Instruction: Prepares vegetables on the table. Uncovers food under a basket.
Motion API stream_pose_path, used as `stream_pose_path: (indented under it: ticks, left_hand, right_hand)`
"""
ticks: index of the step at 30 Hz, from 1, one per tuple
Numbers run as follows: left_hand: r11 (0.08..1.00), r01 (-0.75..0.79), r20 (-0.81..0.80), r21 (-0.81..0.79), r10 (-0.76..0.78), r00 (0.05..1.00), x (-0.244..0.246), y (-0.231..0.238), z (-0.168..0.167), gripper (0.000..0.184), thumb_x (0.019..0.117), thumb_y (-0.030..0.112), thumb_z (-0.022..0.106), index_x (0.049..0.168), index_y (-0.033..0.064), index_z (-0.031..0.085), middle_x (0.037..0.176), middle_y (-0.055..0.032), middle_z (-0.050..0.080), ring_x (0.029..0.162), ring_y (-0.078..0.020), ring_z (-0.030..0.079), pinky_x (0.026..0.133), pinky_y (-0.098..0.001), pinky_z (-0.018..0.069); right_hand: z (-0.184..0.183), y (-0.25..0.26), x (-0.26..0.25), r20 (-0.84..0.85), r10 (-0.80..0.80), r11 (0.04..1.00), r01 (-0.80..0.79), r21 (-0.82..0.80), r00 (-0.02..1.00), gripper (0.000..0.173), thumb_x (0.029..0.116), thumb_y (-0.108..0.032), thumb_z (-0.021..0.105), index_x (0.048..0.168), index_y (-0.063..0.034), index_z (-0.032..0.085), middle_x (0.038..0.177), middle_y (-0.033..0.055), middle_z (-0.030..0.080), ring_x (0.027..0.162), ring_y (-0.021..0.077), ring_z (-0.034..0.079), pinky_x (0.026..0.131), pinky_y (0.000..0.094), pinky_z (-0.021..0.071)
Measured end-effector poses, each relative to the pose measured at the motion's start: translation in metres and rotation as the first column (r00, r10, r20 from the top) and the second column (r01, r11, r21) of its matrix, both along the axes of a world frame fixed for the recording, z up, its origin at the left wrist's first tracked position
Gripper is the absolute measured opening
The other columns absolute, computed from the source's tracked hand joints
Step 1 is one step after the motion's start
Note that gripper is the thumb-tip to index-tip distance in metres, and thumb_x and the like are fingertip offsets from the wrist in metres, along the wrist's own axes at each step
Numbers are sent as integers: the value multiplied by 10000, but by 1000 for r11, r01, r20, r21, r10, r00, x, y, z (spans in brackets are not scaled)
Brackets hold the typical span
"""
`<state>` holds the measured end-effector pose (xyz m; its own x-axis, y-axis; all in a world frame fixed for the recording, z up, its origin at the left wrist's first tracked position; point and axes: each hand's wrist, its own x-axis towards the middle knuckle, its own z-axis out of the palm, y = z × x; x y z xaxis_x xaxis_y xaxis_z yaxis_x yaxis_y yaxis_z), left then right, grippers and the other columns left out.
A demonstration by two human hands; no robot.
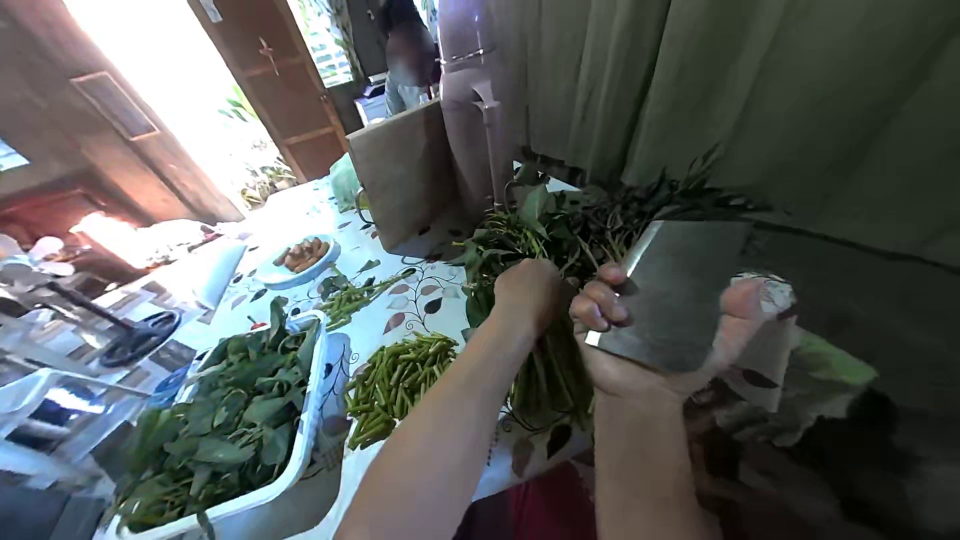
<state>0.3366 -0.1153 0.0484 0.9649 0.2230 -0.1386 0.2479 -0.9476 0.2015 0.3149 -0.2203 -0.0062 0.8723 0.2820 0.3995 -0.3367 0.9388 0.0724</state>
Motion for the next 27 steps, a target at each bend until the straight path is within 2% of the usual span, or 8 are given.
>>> stream_pose_path:
  ticks: [5,8,13,16,18,21,23,27]
  left_hand:
    - [995,-98,-79,27,100,992,3,-10,-7,250,969,233,646,1046,-1,683,1144,-213,679,1066,-393,673,793,-603,554]
    - [969,-150,12,-198,155,988,7,13,-4,337,1013,294,614,1059,-32,683,1137,-255,668,1092,-415,654,877,-636,521]
    - [774,-38,362,-632,337,869,-14,53,12,340,1060,313,562,1100,-12,651,936,-161,640,803,-256,629,755,-454,539]
    - [793,-28,426,-608,355,832,-36,65,33,308,1058,307,574,1028,11,652,855,-99,591,733,-185,557,698,-381,482]
    - [844,-38,445,-534,319,837,-52,73,47,297,1048,298,589,999,16,669,878,-104,615,782,-195,583,731,-400,489]
    - [898,-27,471,-439,255,845,-76,82,71,311,1055,291,577,1009,1,682,919,-127,642,829,-219,609,771,-430,505]
    - [915,35,517,-402,195,833,-83,83,82,296,1054,255,572,989,-12,680,902,-131,639,816,-212,608,770,-420,510]
    - [924,163,611,-346,89,787,-86,68,95,261,1042,199,593,978,-38,682,920,-146,653,850,-230,621,794,-432,514]
  right_hand:
    - [-1,-3,-3,26,33,999,-32,-7,999,669,822,-680,607,1103,-75,653,899,126,659,625,207,612,549,346,534]
    - [2,-3,-4,27,7,1000,-7,16,1000,664,810,-667,627,1110,-76,653,901,133,661,622,211,613,545,351,536]
    - [5,13,-12,-18,11,1000,-11,-6,1000,621,809,-673,627,1079,-114,658,859,105,663,588,202,606,525,353,531]
    - [4,34,-17,-142,-25,971,-9,-237,990,610,938,-714,365,964,-169,638,742,51,660,544,167,610,492,320,527]
    - [9,46,-20,-251,-112,863,-32,-504,961,574,1031,-627,255,882,-169,567,653,25,614,535,157,603,505,319,531]
    - [10,59,-19,-243,-180,673,-61,-737,953,468,1070,-558,291,983,-152,506,656,40,577,572,196,627,527,354,554]
    - [13,68,-17,-218,-176,645,-54,-762,960,493,1065,-590,245,1016,-170,499,646,21,569,560,185,622,523,357,555]
    - [19,82,-5,-114,-249,542,41,-840,962,392,1056,-590,327,1165,-245,478,734,-35,510,568,108,535,526,293,486]
